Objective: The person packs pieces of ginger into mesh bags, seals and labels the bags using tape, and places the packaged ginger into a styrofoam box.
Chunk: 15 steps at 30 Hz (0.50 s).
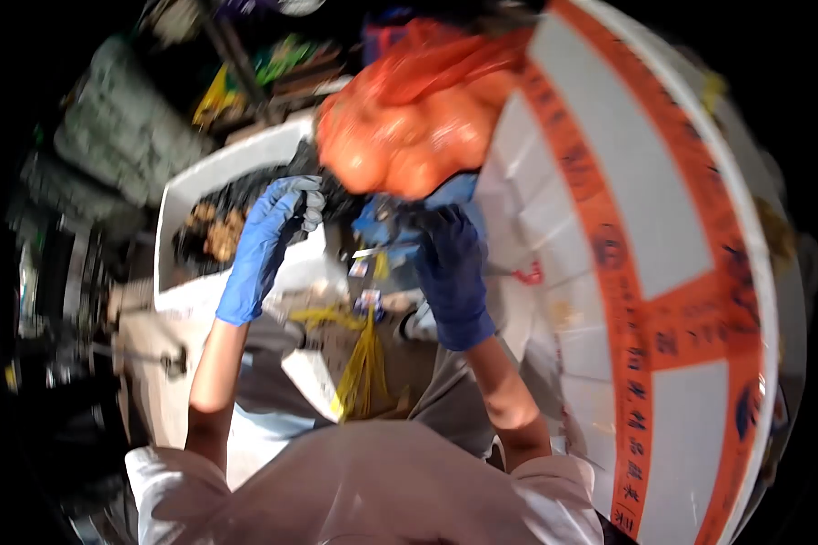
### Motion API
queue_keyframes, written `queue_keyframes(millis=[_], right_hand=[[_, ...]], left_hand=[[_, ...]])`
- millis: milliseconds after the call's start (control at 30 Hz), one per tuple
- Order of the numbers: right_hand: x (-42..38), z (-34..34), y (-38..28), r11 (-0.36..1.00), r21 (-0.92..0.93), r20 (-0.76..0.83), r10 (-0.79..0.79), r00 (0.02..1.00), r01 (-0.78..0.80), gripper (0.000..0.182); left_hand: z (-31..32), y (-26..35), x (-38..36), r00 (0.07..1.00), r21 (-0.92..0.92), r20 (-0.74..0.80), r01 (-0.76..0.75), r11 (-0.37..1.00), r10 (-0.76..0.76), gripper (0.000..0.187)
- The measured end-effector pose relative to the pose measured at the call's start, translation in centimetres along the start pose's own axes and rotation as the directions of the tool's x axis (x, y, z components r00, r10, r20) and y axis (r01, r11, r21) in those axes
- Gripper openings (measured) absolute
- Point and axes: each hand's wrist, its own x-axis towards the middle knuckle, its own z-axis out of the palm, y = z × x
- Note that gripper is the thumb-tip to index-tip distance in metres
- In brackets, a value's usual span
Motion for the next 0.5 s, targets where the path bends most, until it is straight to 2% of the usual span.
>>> queue_keyframes(millis=[67, 100, 133, 167, 200, 267, 300, 367, 400, 433, 467, 500], right_hand=[[-5.7, 4.8, 3.2, 0.949, -0.250, 0.055, -0.184, 0.981, 0.192, 0.021], [-8.8, 7.5, 5.1, 0.958, -0.214, 0.083, -0.177, 0.981, 0.191, 0.021], [-12.0, 9.8, 6.6, 0.992, -0.036, 0.227, 0.125, 0.966, -0.120, 0.018], [-13.8, 11.2, 7.3, 0.894, 0.075, 0.406, 0.377, 0.833, -0.442, 0.015], [-14.3, 12.6, 7.3, 0.823, 0.049, 0.501, 0.470, 0.727, -0.567, 0.013], [-16.5, 15.5, 8.3, 0.710, 0.004, 0.613, 0.554, 0.563, -0.704, 0.010], [-18.3, 17.0, 9.6, 0.703, -0.008, 0.629, 0.556, 0.543, -0.711, 0.010], [-22.8, 20.1, 12.8, 0.803, 0.118, 0.642, 0.387, 0.662, -0.584, 0.009], [-24.4, 21.2, 14.0, 0.798, 0.108, 0.652, 0.392, 0.648, -0.592, 0.009], [-25.9, 22.5, 14.9, 0.583, 0.021, 0.690, 0.580, 0.433, -0.812, 0.010], [-27.2, 23.8, 16.0, 0.314, -0.079, 0.697, 0.696, 0.173, -0.946, 0.012], [-28.8, 25.2, 17.2, 0.332, -0.105, 0.642, 0.742, 0.191, -0.937, 0.021]], left_hand=[[-4.6, -4.3, -2.6, 0.989, 0.036, -0.119, 0.092, 0.995, -0.087, 0.020], [-6.5, -6.6, -3.7, 0.952, 0.050, -0.250, 0.196, 0.979, -0.177, 0.018], [-7.1, -7.1, -4.8, 0.896, 0.036, -0.346, 0.310, 0.950, -0.279, 0.015], [-8.2, -7.9, -5.3, 0.858, 0.013, -0.392, 0.365, 0.931, -0.331, 0.014], [-9.1, -8.7, -5.6, 0.816, -0.015, -0.432, 0.419, 0.908, -0.384, 0.013], [-11.2, -10.3, -5.3, 0.755, -0.096, -0.498, 0.440, 0.893, -0.426, 0.012], [-12.1, -10.7, -4.9, 0.768, -0.097, -0.481, 0.433, 0.896, -0.423, 0.012], [-13.4, -10.9, -4.0, 0.804, -0.124, -0.427, 0.401, 0.908, -0.414, 0.015], [-13.6, -10.9, -3.2, 0.824, -0.141, -0.403, 0.374, 0.916, -0.399, 0.015], [-13.7, -10.6, -2.8, 0.821, -0.113, -0.424, 0.372, 0.921, -0.383, 0.015], [-13.6, -10.4, -2.3, 0.820, -0.085, -0.441, 0.366, 0.927, -0.365, 0.014], [-12.8, -9.4, -2.0, 0.794, -0.143, -0.466, 0.369, 0.918, -0.391, 0.015]])
